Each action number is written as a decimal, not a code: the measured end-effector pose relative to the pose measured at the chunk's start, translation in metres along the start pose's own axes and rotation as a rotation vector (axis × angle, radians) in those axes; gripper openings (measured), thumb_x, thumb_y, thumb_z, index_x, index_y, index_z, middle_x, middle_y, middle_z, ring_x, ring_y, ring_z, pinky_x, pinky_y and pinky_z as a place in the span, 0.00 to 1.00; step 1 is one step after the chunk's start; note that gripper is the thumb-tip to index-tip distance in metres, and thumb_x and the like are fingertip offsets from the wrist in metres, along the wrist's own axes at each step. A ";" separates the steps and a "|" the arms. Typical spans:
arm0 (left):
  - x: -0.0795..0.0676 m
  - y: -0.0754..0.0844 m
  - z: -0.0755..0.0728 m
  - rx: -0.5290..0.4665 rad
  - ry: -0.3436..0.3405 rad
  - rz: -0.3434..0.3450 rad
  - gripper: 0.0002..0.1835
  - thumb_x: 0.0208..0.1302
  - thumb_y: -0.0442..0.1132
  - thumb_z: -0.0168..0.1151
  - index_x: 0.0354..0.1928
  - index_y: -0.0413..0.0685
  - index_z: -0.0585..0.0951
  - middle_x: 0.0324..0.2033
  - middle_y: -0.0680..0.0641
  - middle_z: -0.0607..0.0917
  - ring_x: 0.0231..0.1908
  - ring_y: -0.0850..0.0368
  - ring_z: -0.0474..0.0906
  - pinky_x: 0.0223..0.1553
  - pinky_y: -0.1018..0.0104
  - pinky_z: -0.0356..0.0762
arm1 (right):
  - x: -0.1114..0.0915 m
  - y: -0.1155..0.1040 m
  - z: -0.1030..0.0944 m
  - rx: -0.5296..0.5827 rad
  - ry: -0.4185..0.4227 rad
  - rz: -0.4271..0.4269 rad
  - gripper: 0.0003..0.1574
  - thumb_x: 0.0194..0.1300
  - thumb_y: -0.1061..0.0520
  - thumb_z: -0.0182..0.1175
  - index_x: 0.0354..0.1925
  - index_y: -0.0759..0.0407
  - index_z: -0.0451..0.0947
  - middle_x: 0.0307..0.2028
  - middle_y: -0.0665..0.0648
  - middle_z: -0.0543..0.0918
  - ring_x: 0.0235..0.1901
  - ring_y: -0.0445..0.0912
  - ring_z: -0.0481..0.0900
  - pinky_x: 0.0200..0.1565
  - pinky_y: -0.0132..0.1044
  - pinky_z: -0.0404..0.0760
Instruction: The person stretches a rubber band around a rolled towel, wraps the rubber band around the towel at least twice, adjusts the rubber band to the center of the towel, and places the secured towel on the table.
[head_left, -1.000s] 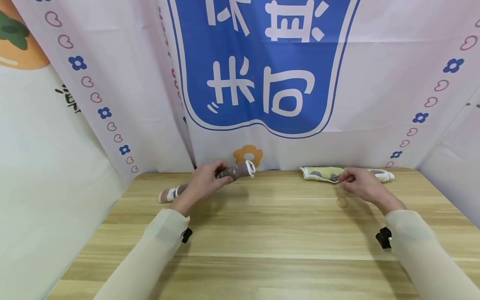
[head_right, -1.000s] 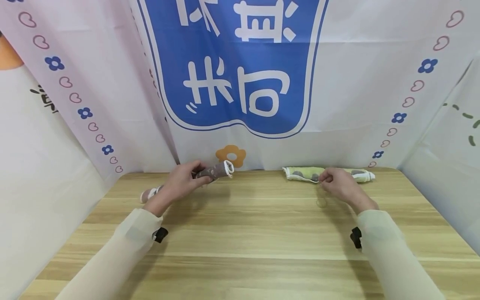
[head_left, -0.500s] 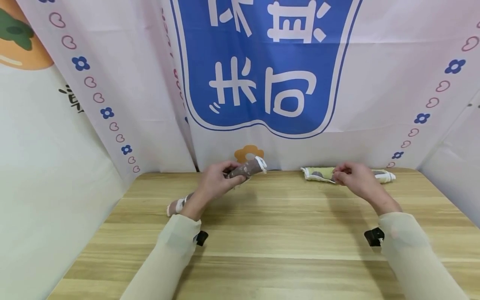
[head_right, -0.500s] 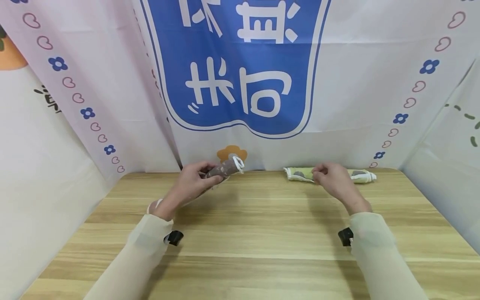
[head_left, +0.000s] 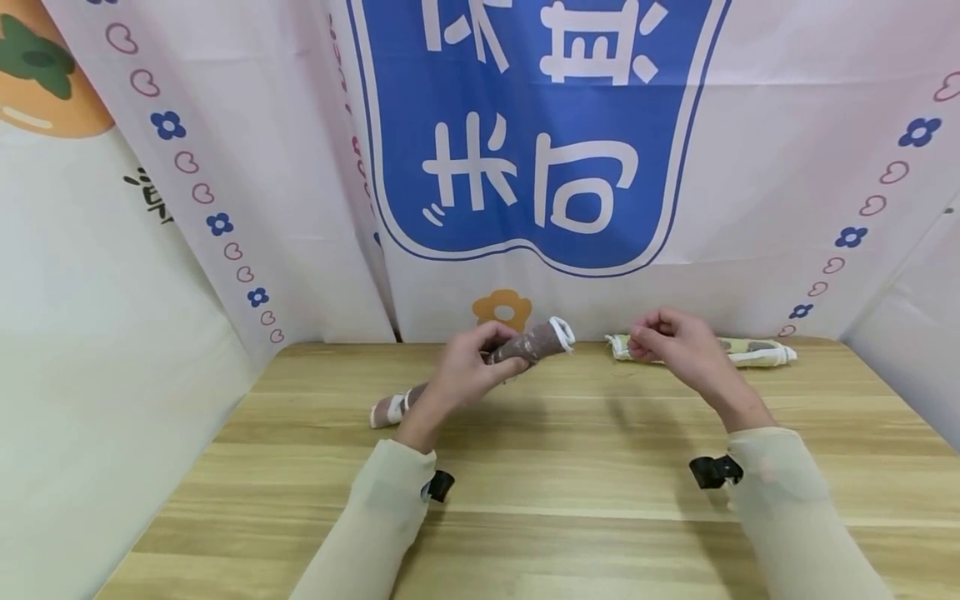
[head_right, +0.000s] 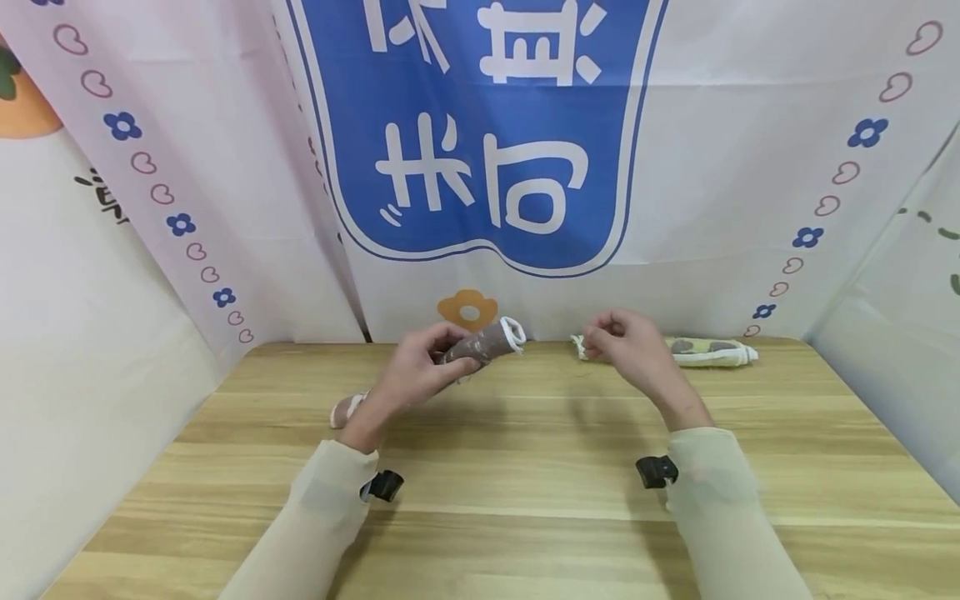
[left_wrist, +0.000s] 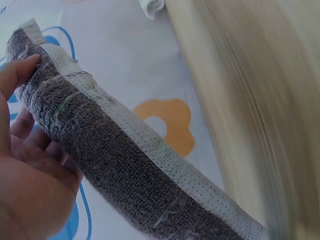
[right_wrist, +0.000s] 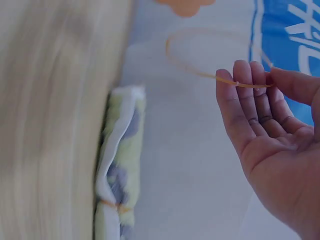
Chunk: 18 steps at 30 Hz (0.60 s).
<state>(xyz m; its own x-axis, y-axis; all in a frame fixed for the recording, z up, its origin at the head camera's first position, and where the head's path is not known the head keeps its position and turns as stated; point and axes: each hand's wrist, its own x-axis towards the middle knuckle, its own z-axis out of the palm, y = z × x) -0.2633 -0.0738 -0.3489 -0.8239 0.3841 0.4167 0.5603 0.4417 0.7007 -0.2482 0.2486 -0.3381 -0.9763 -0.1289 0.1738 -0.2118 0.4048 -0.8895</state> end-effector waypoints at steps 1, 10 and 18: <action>0.000 0.002 0.002 -0.005 -0.003 0.000 0.15 0.63 0.34 0.77 0.50 0.42 0.85 0.44 0.44 0.89 0.41 0.52 0.83 0.42 0.58 0.83 | 0.000 -0.003 0.002 0.011 0.002 -0.002 0.19 0.83 0.55 0.57 0.53 0.74 0.76 0.46 0.70 0.85 0.43 0.47 0.88 0.48 0.34 0.87; -0.004 0.013 0.015 -0.042 -0.053 -0.007 0.15 0.63 0.34 0.78 0.50 0.47 0.85 0.45 0.47 0.88 0.42 0.54 0.83 0.43 0.60 0.84 | 0.001 -0.022 0.021 0.040 0.006 -0.018 0.19 0.83 0.56 0.57 0.55 0.74 0.76 0.47 0.68 0.85 0.43 0.50 0.86 0.48 0.37 0.87; -0.009 0.012 0.025 -0.022 -0.090 -0.018 0.16 0.61 0.35 0.80 0.50 0.51 0.87 0.41 0.53 0.88 0.40 0.58 0.82 0.42 0.63 0.83 | -0.003 -0.022 0.032 0.042 -0.010 -0.012 0.17 0.82 0.57 0.57 0.54 0.73 0.77 0.47 0.66 0.84 0.44 0.51 0.85 0.49 0.37 0.87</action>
<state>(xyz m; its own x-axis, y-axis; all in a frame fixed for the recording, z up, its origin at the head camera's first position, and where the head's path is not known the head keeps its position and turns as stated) -0.2468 -0.0518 -0.3583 -0.8224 0.4481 0.3504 0.5424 0.4320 0.7206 -0.2396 0.2109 -0.3327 -0.9732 -0.1426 0.1806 -0.2213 0.3646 -0.9045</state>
